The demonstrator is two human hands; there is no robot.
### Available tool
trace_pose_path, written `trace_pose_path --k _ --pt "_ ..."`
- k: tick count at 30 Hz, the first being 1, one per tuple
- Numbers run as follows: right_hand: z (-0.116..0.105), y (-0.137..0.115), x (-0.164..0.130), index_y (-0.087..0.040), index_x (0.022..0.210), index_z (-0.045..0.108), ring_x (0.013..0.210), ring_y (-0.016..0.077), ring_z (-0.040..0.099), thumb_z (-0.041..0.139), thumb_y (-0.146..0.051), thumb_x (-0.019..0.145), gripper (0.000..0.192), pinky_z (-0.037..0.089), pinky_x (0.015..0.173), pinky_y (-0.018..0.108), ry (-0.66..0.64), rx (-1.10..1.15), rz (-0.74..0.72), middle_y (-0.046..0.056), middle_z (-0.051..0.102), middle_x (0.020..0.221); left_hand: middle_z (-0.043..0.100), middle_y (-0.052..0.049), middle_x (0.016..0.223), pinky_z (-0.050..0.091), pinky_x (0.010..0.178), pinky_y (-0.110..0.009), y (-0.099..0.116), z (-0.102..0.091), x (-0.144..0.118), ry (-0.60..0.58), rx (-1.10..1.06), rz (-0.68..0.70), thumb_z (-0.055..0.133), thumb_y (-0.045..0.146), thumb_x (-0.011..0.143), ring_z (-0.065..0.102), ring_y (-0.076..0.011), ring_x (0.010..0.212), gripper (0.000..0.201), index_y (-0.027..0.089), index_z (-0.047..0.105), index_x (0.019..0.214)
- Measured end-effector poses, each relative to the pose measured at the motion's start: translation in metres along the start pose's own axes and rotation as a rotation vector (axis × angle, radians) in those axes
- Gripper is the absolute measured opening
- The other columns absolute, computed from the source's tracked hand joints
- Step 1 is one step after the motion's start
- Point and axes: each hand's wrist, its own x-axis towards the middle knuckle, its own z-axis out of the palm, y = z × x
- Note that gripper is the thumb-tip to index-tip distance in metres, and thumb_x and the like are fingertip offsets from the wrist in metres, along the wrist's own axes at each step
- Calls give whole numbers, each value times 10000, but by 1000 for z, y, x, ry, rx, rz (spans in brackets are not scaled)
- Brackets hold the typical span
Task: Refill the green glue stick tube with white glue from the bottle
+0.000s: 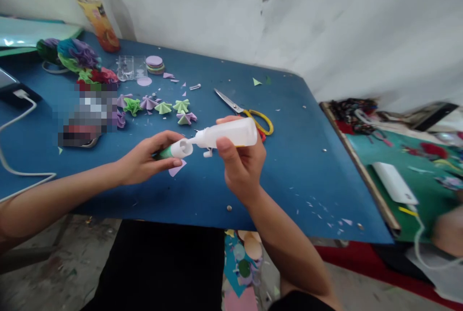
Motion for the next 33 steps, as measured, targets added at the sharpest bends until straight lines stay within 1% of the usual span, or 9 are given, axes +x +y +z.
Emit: trace_pose_path --k 3,8,11,14,16,22,28,31,33 --pt "2 -1 0 -248 950 632 744 203 614 580 -489 825 277 534 589 333 65 76 7 36 577 766 563 11 739 418 528 -196 2 -1 0 -17 -2 -6 563 420 858 527 -103 604 339 192 524 1105" --pt "1 1 -1 -245 964 636 714 181 617 580 -489 824 287 537 573 310 55 86 14 37 600 816 544 16 680 428 508 -191 4 -1 -1 -47 -97 -49 528 427 875 530 -97 568 325 169 516 1073" --pt "1 2 -1 -243 965 629 753 197 628 580 -496 822 295 545 588 314 57 59 -4 43 595 804 551 13 730 451 508 -189 2 2 0 -36 -172 -77 612 404 821 530 -94 582 358 180 493 1074" --pt "2 4 -2 -238 968 617 768 205 634 570 -528 819 330 554 592 322 59 29 -12 45 594 799 586 -13 838 495 549 -211 -1 5 -1 -3 -240 -89 711 378 738 575 -126 682 441 196 455 1047" --pt "2 4 -2 -235 972 614 768 205 633 558 -539 821 344 557 599 330 60 21 -6 42 593 791 602 -20 845 508 567 -225 -2 5 -1 7 -250 -90 725 382 723 591 -139 705 438 195 445 1004" --pt "3 1 -2 -242 925 634 755 204 622 586 -499 817 283 546 594 338 72 78 -20 35 585 772 565 29 677 432 484 -188 3 4 0 44 -96 -78 679 367 765 510 -84 547 316 166 544 968" --pt "2 -2 -1 -240 906 652 647 168 577 618 -477 800 263 518 541 317 107 129 36 27 582 769 659 -16 900 491 745 -269 1 3 3 120 14 47 719 326 727 605 -140 811 295 167 580 934" --pt "1 -1 -1 -238 917 648 631 164 570 600 -505 805 293 511 527 309 91 110 44 23 567 739 666 -12 906 488 759 -286 0 3 3 118 42 43 743 303 702 611 -148 822 317 170 569 931" --pt "1 1 -2 -243 937 637 662 175 584 559 -523 827 311 515 534 308 39 68 42 26 560 735 668 -15 917 488 767 -298 1 2 3 110 58 35 744 292 699 615 -154 830 322 172 562 936"
